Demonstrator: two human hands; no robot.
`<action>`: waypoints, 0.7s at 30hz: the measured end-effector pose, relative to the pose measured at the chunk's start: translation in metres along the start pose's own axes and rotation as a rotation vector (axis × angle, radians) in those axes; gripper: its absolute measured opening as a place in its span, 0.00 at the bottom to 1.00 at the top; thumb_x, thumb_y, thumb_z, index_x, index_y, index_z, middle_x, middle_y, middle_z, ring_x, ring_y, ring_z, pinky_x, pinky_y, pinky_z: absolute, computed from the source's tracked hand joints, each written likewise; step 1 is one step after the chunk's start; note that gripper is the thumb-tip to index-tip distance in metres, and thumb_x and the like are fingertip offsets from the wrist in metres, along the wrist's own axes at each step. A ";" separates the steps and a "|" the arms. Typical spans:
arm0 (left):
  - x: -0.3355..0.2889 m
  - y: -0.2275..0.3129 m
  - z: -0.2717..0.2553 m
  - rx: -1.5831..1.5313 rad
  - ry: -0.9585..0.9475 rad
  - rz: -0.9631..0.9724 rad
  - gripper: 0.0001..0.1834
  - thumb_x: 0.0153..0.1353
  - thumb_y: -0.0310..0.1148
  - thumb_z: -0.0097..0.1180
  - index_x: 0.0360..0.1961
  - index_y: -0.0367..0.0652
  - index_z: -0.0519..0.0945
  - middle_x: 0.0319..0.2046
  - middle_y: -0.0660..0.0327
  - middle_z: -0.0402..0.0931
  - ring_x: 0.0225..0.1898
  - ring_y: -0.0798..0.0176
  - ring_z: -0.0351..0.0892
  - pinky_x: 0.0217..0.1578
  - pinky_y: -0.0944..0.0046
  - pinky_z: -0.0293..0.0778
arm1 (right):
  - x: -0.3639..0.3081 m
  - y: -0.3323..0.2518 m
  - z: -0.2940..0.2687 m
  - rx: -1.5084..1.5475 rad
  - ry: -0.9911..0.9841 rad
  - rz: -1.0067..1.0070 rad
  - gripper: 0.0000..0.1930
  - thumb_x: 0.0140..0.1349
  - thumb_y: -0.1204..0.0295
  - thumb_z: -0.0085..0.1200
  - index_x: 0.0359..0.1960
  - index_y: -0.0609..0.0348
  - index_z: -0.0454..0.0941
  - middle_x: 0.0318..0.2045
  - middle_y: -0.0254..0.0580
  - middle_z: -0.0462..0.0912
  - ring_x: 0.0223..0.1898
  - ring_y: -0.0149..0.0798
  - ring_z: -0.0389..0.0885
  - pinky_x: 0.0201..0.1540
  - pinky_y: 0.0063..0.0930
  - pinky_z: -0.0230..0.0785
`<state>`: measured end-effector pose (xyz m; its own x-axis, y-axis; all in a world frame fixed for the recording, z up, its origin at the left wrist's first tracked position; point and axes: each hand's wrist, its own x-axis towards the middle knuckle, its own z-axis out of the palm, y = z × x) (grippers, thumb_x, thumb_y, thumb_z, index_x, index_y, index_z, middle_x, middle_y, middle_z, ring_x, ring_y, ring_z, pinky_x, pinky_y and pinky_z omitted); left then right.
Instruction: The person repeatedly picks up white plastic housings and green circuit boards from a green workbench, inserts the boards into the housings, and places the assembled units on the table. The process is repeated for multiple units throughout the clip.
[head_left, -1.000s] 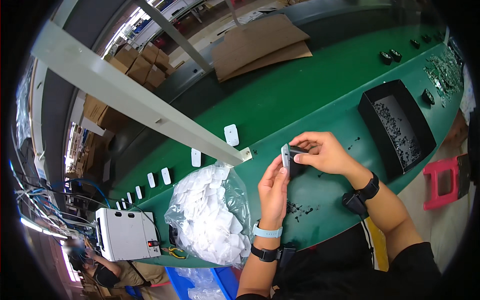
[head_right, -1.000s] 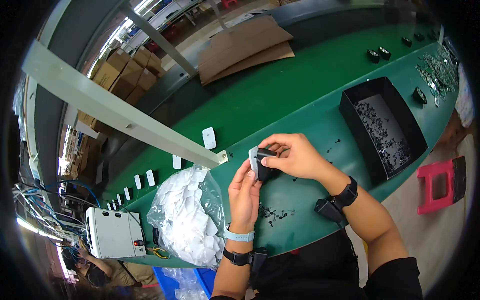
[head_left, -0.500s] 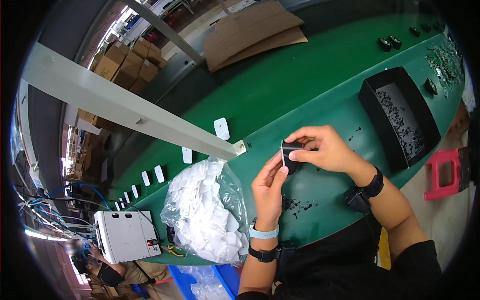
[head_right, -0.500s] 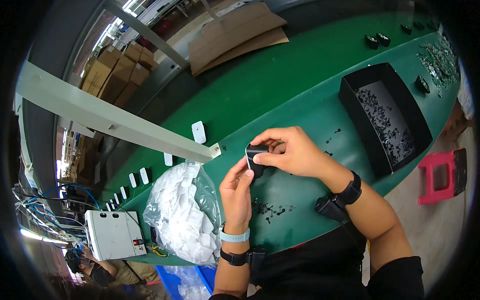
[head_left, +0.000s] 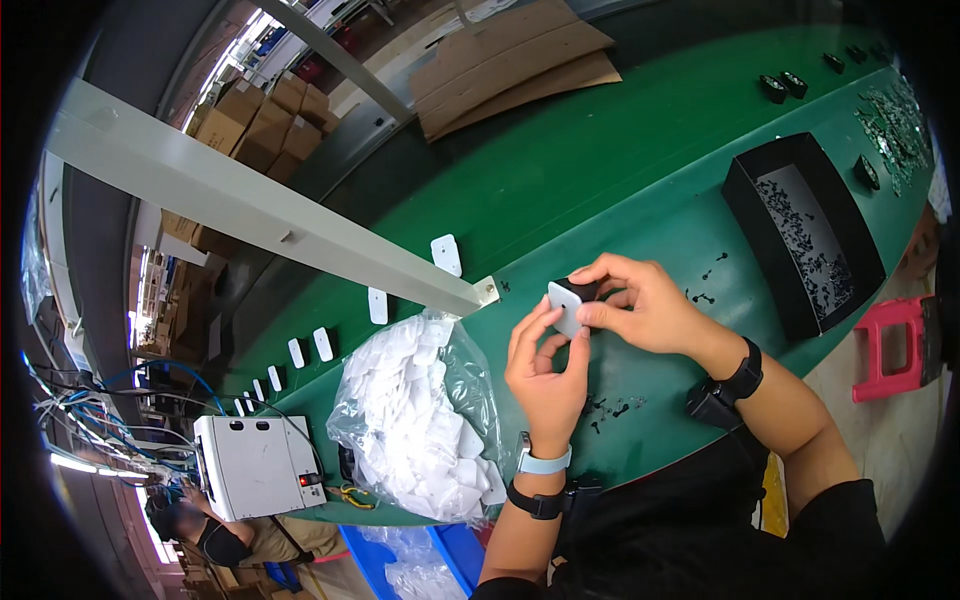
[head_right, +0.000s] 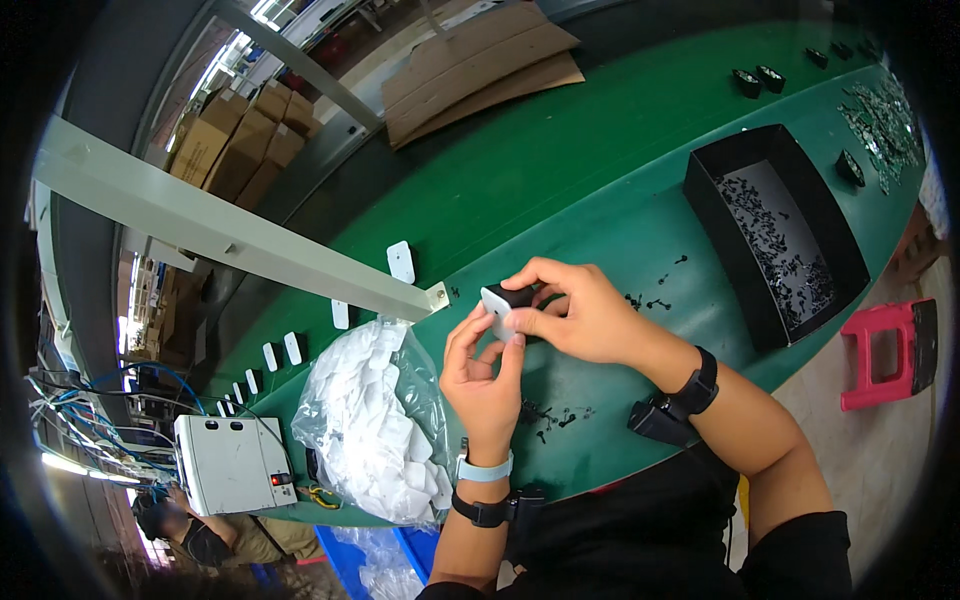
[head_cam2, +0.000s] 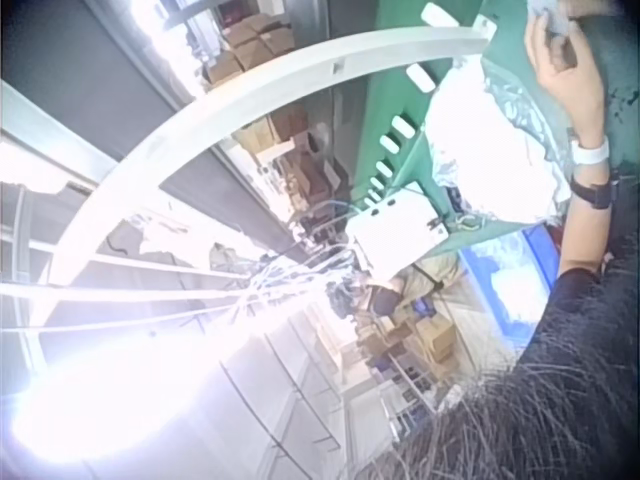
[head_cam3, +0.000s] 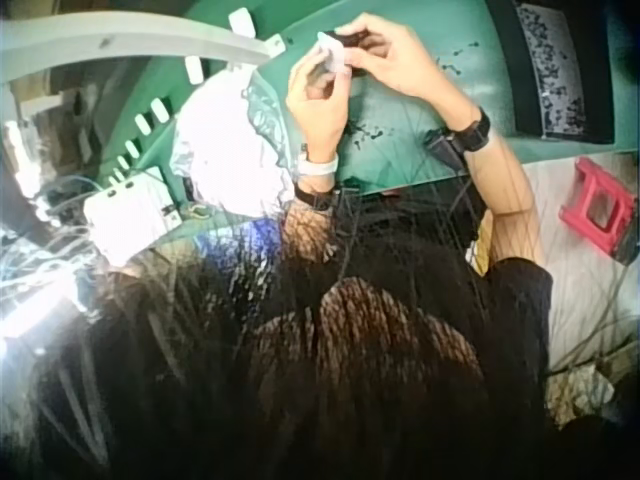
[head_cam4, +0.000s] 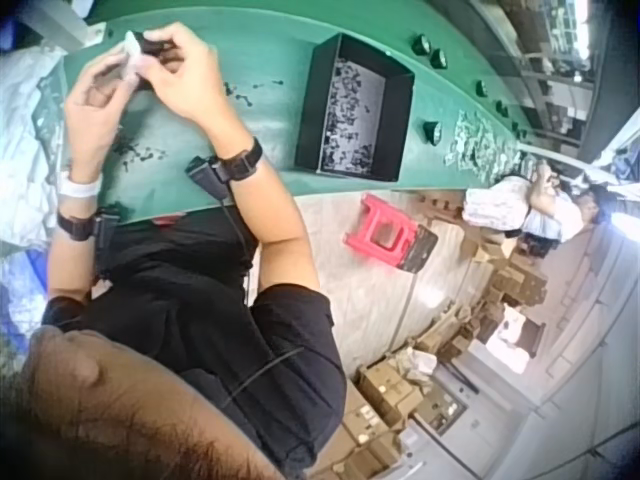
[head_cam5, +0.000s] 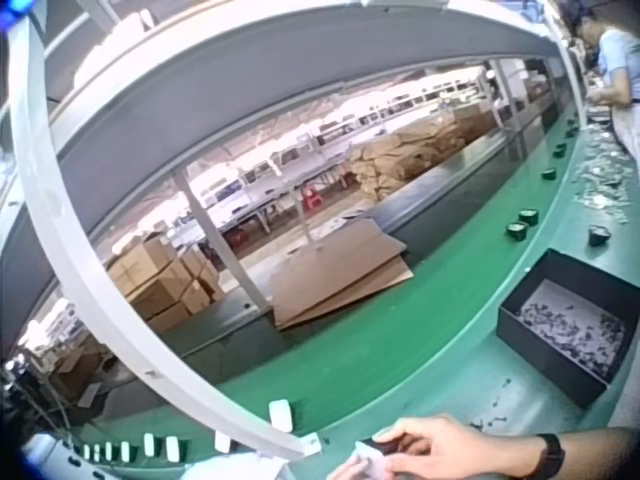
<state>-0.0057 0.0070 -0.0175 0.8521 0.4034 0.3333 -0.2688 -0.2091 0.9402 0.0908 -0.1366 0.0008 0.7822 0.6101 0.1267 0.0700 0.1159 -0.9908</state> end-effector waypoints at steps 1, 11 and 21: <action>0.000 -0.001 0.000 0.062 0.012 0.042 0.20 0.58 0.13 0.61 0.53 0.29 0.77 0.60 0.48 0.71 0.58 0.55 0.77 0.48 0.62 0.84 | 0.000 0.003 0.003 0.033 -0.007 -0.044 0.21 0.59 0.75 0.69 0.52 0.67 0.75 0.45 0.43 0.83 0.45 0.31 0.82 0.46 0.27 0.79; -0.003 0.006 0.000 -0.432 -0.053 -0.186 0.25 0.59 0.17 0.62 0.59 0.30 0.74 0.58 0.52 0.73 0.60 0.57 0.73 0.60 0.59 0.73 | -0.002 0.003 0.007 0.210 -0.073 -0.257 0.19 0.57 0.83 0.64 0.48 0.59 0.71 0.58 0.50 0.76 0.59 0.40 0.78 0.63 0.38 0.72; -0.005 0.002 -0.005 0.054 -0.010 0.136 0.20 0.64 0.24 0.63 0.57 0.34 0.78 0.49 0.53 0.75 0.51 0.57 0.78 0.52 0.59 0.75 | -0.003 -0.004 0.000 0.134 -0.185 -0.283 0.18 0.59 0.86 0.63 0.46 0.57 0.70 0.62 0.54 0.75 0.61 0.42 0.77 0.62 0.38 0.71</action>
<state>-0.0128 0.0088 -0.0166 0.8139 0.3597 0.4562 -0.3576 -0.3086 0.8814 0.0882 -0.1388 0.0040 0.6172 0.6692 0.4139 0.1762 0.3951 -0.9016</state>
